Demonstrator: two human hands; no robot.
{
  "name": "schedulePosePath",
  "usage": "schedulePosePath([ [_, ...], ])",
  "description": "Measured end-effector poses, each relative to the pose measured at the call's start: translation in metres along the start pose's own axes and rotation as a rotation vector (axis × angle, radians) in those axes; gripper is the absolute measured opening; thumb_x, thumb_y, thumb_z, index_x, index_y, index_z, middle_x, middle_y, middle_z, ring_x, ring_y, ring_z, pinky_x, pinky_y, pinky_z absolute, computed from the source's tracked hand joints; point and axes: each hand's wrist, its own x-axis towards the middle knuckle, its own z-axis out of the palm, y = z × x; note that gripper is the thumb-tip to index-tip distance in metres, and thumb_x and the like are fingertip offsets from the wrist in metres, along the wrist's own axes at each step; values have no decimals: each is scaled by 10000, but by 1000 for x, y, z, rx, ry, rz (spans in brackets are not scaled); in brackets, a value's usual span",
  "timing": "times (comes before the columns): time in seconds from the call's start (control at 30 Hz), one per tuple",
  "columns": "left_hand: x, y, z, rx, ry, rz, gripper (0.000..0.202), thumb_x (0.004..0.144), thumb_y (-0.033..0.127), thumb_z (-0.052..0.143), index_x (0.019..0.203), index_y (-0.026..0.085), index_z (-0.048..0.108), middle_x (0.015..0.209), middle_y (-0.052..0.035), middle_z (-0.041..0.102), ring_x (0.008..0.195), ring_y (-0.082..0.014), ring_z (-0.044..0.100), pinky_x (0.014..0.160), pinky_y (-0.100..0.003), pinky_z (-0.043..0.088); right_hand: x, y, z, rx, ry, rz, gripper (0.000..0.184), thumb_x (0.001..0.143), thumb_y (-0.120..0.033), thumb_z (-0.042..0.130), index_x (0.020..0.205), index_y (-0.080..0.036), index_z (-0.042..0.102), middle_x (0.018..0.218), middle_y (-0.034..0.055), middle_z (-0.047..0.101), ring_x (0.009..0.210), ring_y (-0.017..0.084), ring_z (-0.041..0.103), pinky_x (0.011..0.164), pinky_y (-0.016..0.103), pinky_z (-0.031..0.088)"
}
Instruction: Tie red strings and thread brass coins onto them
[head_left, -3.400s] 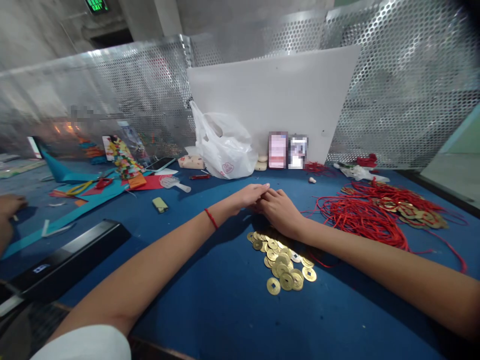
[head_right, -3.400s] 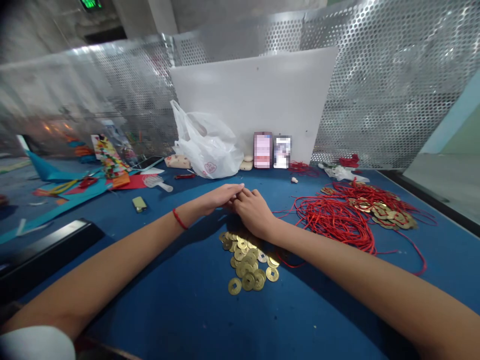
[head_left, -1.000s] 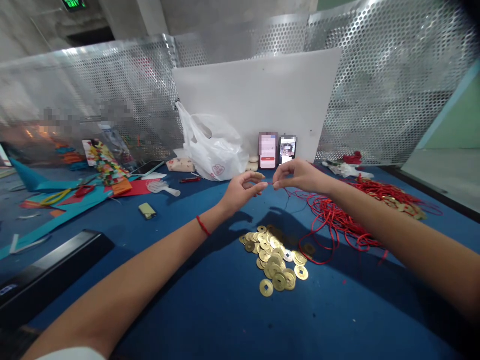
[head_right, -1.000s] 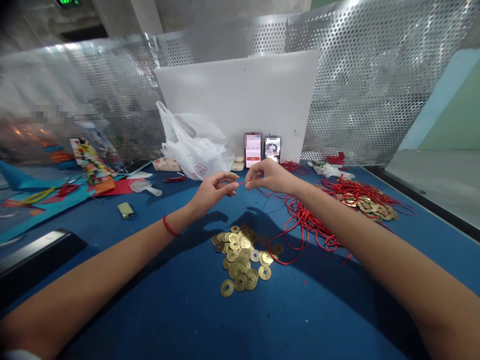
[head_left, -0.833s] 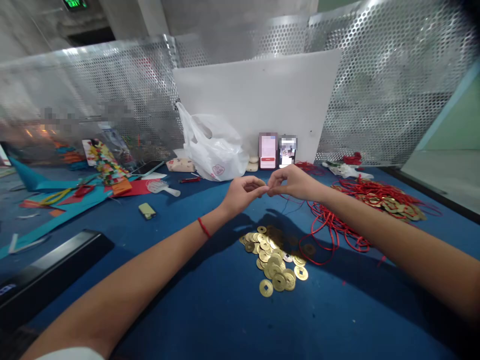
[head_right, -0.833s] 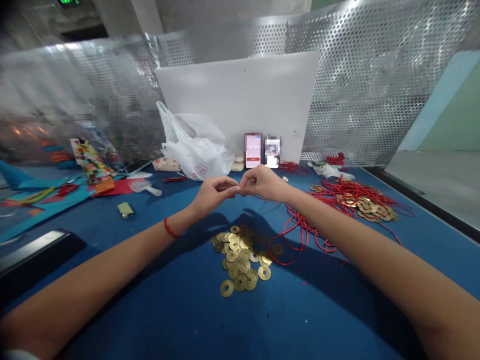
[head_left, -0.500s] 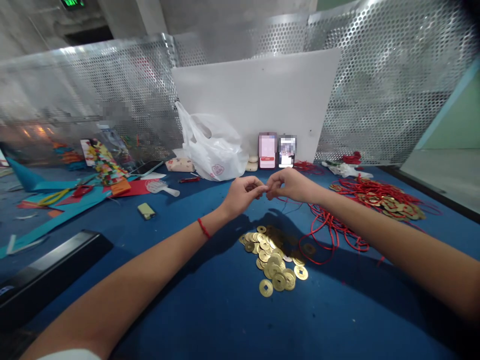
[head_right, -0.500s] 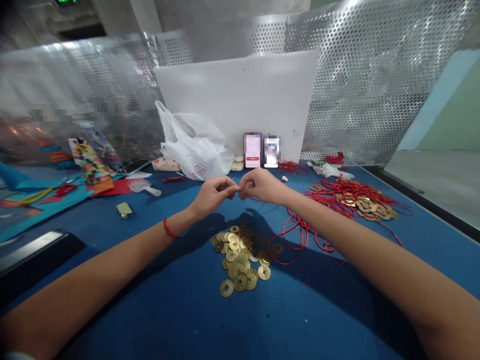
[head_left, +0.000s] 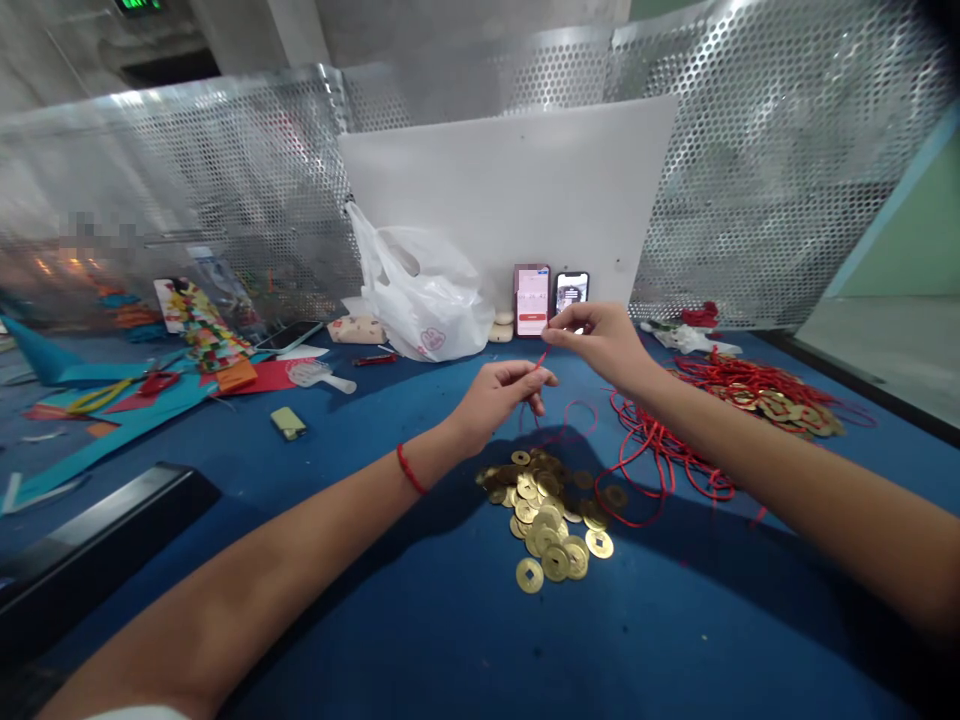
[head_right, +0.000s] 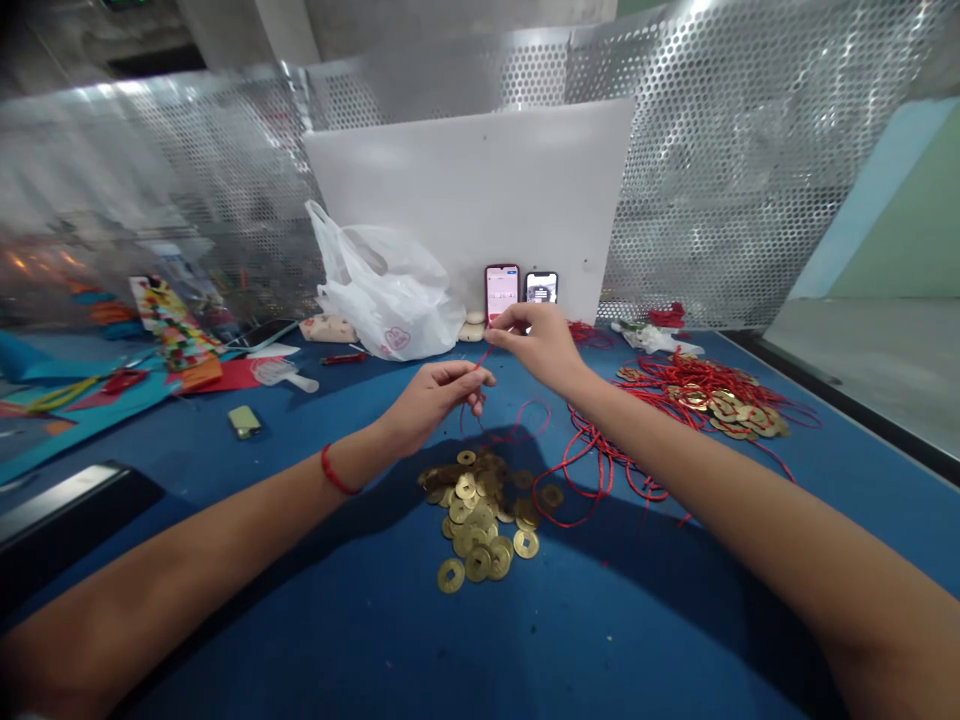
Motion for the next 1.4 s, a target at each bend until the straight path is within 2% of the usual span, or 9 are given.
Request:
schedulePosePath([
  [0.1, 5, -3, -16, -45, 15, -70, 252, 794, 372, 669, 811, 122, 693, 566, 30, 505, 523, -69, 491, 617, -245, 434, 10, 21, -11, -50, 76, 62, 194, 701, -360, 688, 674, -170, 662, 677, 45, 632, 681, 168, 549, 637, 320, 422],
  [0.2, 12, -8, -34, -103, -11, -142, 280, 813, 394, 635, 824, 121, 699, 571, 33, 482, 493, -51, 433, 589, -231, 424, 16, 37, -23, -52, 72, 142, 202, 674, -351, 709, 663, -157, 657, 630, 36, 609, 622, 150, 531, 603, 313, 419],
  [0.37, 16, -11, -51, -73, 3, -214, 228, 790, 341, 644, 765, 120, 693, 569, 25, 473, 459, -38, 376, 525, -210, 384, 20, 44, -39, -73, 85, 221, 236, 649, -374, 735, 671, -153, 658, 595, 29, 595, 575, 138, 515, 564, 304, 414],
  [0.5, 14, -8, -55, -19, -38, -228, 221, 770, 337, 636, 734, 125, 685, 565, 10, 502, 464, -50, 385, 511, -210, 375, 25, 49, -55, -154, 48, 234, 208, 653, -348, 735, 648, -156, 657, 596, 35, 599, 573, 139, 515, 563, 307, 411],
  [0.77, 14, -7, -56, 94, -54, -300, 213, 727, 307, 600, 633, 133, 681, 518, -21, 514, 486, -84, 423, 459, -203, 340, 30, 73, -80, -280, -199, 370, 156, 631, -295, 724, 573, -173, 646, 545, 29, 588, 531, 135, 498, 519, 294, 391],
  [0.9, 15, -9, -58, 100, -42, -333, 210, 717, 294, 593, 631, 123, 677, 520, -25, 519, 473, -79, 424, 461, -200, 346, 30, 75, -86, -244, -190, 445, 178, 610, -289, 756, 555, -171, 634, 557, 35, 583, 563, 149, 528, 552, 303, 406],
  [1.13, 14, -11, -64, 110, 11, -356, 189, 703, 287, 605, 613, 137, 674, 519, -17, 508, 463, -75, 428, 465, -198, 369, 29, 80, -98, -249, -166, 464, 177, 592, -245, 779, 523, -182, 629, 562, 39, 602, 573, 158, 546, 552, 307, 429],
  [1.27, 13, -9, -65, 115, 18, -345, 173, 685, 298, 629, 597, 154, 667, 518, -25, 504, 474, -94, 433, 425, -204, 335, 28, 86, -103, -251, -229, 515, 168, 580, -205, 792, 524, -175, 637, 554, 49, 609, 573, 159, 567, 549, 305, 447],
  [1.4, 14, -12, -68, 113, 9, -352, 176, 686, 291, 615, 599, 148, 669, 523, -22, 500, 468, -88, 424, 423, -206, 321, 28, 97, -109, -264, -328, 464, 172, 575, -285, 790, 534, -186, 655, 534, 45, 620, 542, 158, 570, 493, 288, 438],
])
